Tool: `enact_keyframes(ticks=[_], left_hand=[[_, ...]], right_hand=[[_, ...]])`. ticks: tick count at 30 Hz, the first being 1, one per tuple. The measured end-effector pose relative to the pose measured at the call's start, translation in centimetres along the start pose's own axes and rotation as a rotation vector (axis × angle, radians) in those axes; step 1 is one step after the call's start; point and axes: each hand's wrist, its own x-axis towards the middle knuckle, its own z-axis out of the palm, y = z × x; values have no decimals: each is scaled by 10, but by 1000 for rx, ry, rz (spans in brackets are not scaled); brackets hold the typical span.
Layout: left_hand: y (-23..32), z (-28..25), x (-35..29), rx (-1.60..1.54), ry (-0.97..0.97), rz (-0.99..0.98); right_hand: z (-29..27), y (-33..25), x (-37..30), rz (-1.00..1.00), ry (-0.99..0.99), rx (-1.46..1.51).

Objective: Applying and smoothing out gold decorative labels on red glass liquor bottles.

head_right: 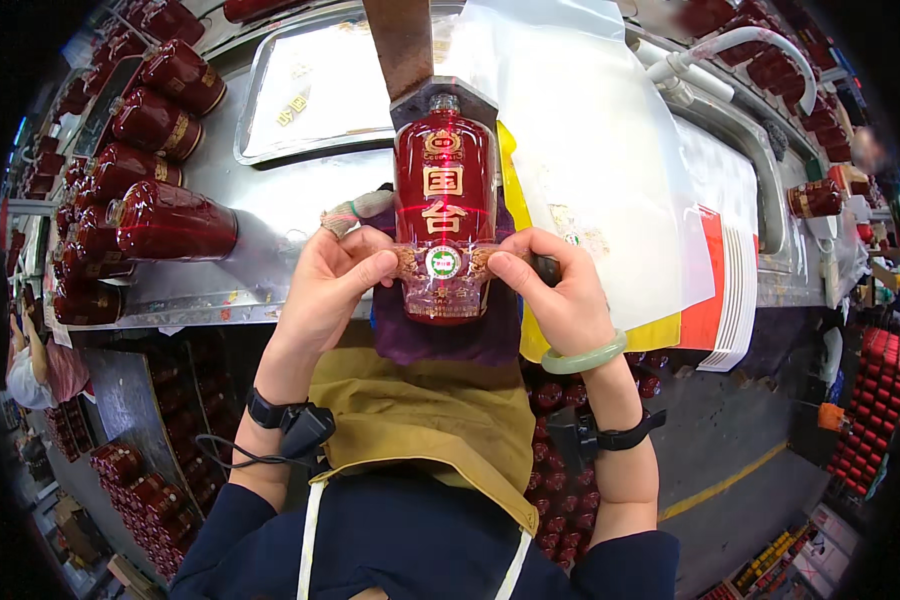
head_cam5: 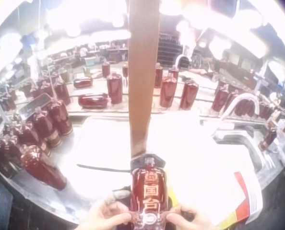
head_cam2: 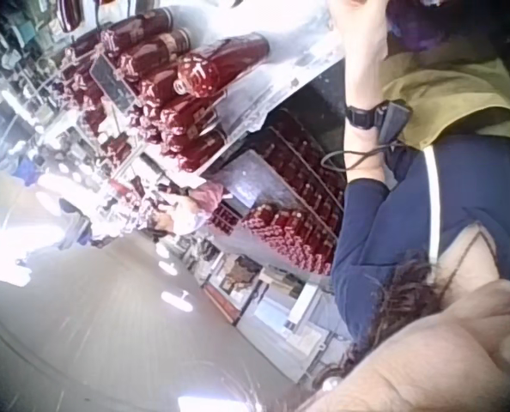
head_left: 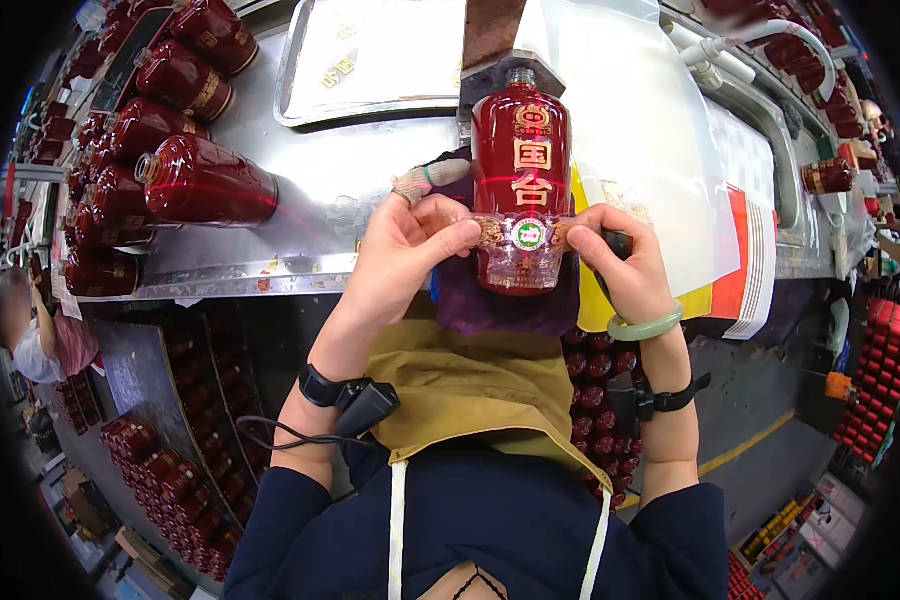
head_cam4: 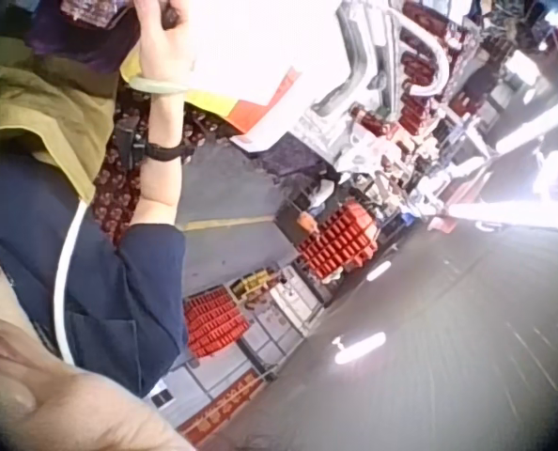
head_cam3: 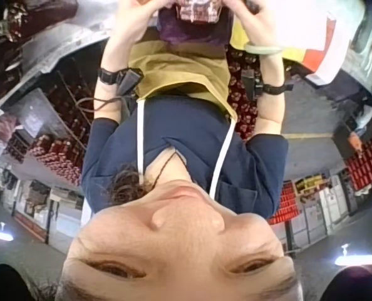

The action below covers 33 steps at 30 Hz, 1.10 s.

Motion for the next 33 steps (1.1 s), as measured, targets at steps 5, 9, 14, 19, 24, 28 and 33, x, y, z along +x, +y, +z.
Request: enact_keyframes(ticks=[5,9,14,19,24,28,33], left_hand=[[-2,1,2,2,44,3],[-2,2,1,0,50,5],[-1,3,1,3,50,-9],[1,4,1,21,45,-10],[-1,2,2,15,47,-19],[-4,-1,2,20,64,-19],[-3,-1,3,28,71,-23]], right_hand=[[3,-3,0,27,28,12],[4,-1,2,18,37,-6],[6,3,1,28,55,8],[5,2,2,30,45,7],[5,1,2,40,49,8],[4,1,3,31,35,-16],[4,0,2,42,32,0]])
